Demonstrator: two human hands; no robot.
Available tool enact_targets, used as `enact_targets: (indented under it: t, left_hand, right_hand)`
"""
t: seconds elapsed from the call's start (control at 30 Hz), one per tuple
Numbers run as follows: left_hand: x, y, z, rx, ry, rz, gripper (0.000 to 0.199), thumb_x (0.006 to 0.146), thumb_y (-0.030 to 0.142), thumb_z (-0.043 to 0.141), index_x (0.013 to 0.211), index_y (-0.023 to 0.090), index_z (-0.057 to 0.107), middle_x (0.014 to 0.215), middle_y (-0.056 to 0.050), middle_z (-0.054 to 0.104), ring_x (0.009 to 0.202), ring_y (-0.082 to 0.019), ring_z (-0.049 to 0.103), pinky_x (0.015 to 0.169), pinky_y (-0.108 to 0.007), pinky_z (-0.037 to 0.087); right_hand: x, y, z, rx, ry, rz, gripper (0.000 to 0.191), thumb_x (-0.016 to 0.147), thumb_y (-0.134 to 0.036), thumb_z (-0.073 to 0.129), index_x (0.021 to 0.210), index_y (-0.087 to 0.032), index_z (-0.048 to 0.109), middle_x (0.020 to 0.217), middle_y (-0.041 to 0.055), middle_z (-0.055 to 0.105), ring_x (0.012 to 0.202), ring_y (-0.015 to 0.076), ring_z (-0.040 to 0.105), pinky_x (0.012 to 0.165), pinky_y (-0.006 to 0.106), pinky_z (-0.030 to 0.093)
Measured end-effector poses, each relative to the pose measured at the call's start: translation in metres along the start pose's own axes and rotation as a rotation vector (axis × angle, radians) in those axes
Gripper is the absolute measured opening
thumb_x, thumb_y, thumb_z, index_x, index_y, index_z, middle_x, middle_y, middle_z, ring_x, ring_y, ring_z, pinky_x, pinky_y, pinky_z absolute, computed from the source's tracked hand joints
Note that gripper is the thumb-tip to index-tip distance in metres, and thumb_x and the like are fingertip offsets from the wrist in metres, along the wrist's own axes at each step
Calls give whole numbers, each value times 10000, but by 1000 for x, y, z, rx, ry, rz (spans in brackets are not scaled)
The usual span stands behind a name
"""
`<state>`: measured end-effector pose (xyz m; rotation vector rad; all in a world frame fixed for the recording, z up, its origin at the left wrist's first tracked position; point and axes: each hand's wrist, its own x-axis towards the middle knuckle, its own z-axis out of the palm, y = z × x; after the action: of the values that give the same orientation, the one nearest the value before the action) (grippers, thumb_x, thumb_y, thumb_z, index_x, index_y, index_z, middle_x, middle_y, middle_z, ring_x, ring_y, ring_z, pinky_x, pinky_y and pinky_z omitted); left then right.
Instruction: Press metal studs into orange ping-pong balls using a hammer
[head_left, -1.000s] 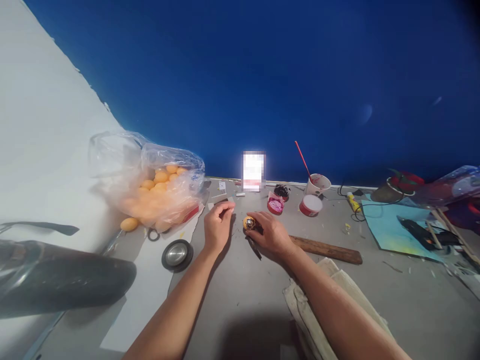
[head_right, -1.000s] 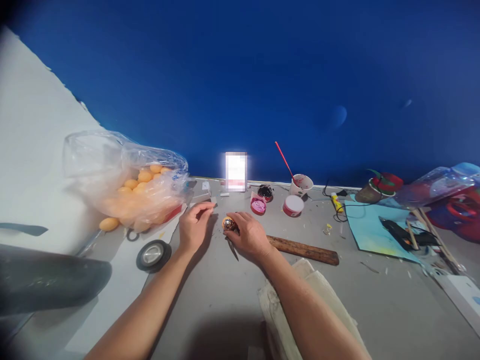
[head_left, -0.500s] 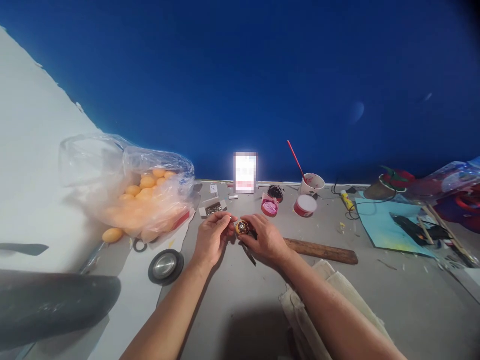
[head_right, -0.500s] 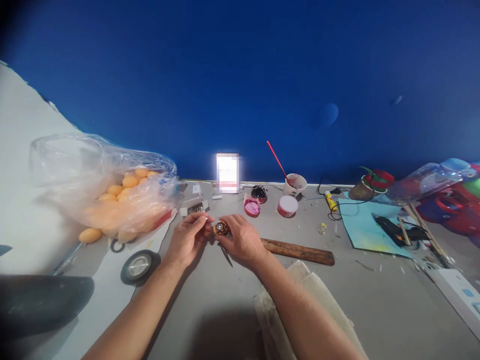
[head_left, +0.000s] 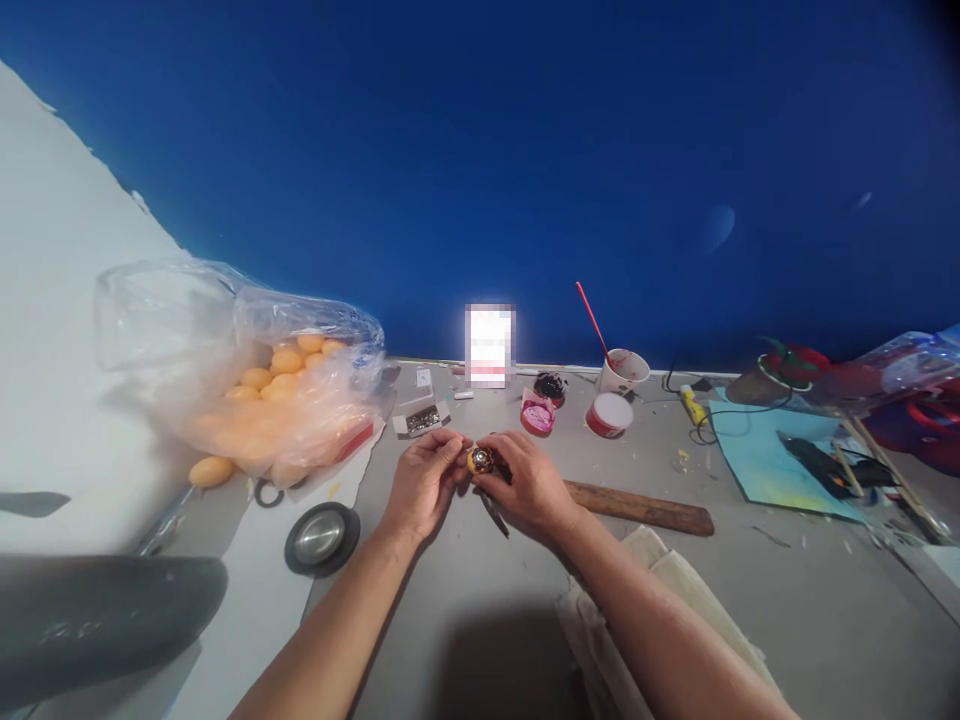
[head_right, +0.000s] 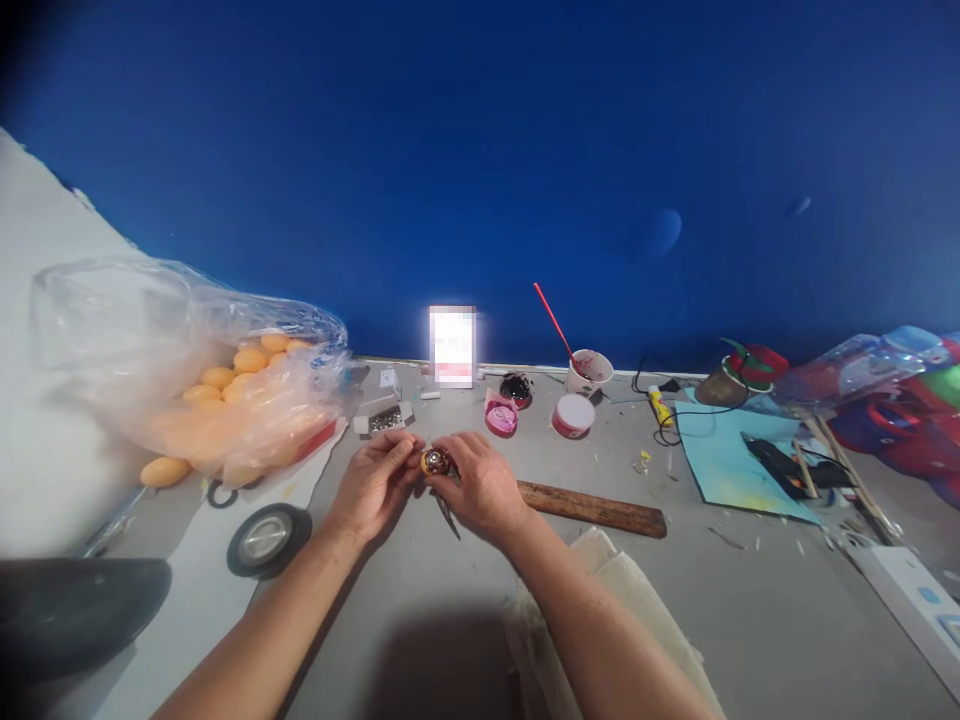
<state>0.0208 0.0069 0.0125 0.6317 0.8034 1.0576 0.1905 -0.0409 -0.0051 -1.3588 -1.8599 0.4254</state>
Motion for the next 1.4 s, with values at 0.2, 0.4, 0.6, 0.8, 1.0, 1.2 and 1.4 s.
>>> enact_targets:
  t: [0.2,0.4,0.6,0.8,1.0,1.2,1.4]
  left_hand:
    - [4,0,-5,-12,37,-9,357,553,164,982,827,106,760,807,-79,789,635,-135,721,609,-213,603]
    - [5,0,-8,-40,70,-51,243,624,22,892,808,102,753,826,-94,806,664,-167,763,652,-237,640]
    - [7,5,-6,-240,158,-140,127,850,2,667,836,114,725,839,-113,802,726,-179,782,692,-255,653]
    - [3,12,-3,-399,81,-223,219,979,191,563,934,87,751,1082,-208,791,1100,-300,763,975,-434,620]
    - [-8,-3,-5,-297,-189,-240,380,820,220,812,1178,112,747,1076,-130,788,948,-218,760,878,-298,608]
    - [-5,-3,-3,-278,-145,-238,372,788,76,751,1158,114,728,1029,-122,783,965,-181,748,902,-266,593]
    - [-7,0,-1,-280,-165,-257,468,821,129,708,1288,117,682,1224,-180,759,1102,-214,735,1009,-331,571]
  right_hand:
    - [-1,-2,0,10,49,-5,349,890,-182,734,1221,-230,633,1126,73,716,1030,253,654,903,357,518]
    - [0,-3,-3,27,30,-28,276,922,-170,689,1185,-234,639,1137,79,709,1048,251,652,927,363,519]
    - [-1,-3,-2,28,50,-25,281,927,-184,707,1193,-237,637,1152,76,714,1048,249,652,922,360,518]
    - [1,-7,1,12,159,-131,292,935,-319,756,1185,-226,640,1053,73,742,940,251,642,859,380,528]
    - [4,-18,7,-55,134,-183,271,992,-393,692,1207,-230,662,1136,95,758,1003,275,634,893,426,521]
    - [4,-14,-3,-70,163,-121,211,1054,-279,564,1198,-237,712,1163,104,732,1047,268,629,960,459,500]
    - [4,-14,-3,-123,166,-91,195,1020,-253,613,1103,-254,789,1078,104,716,980,266,603,893,448,505]
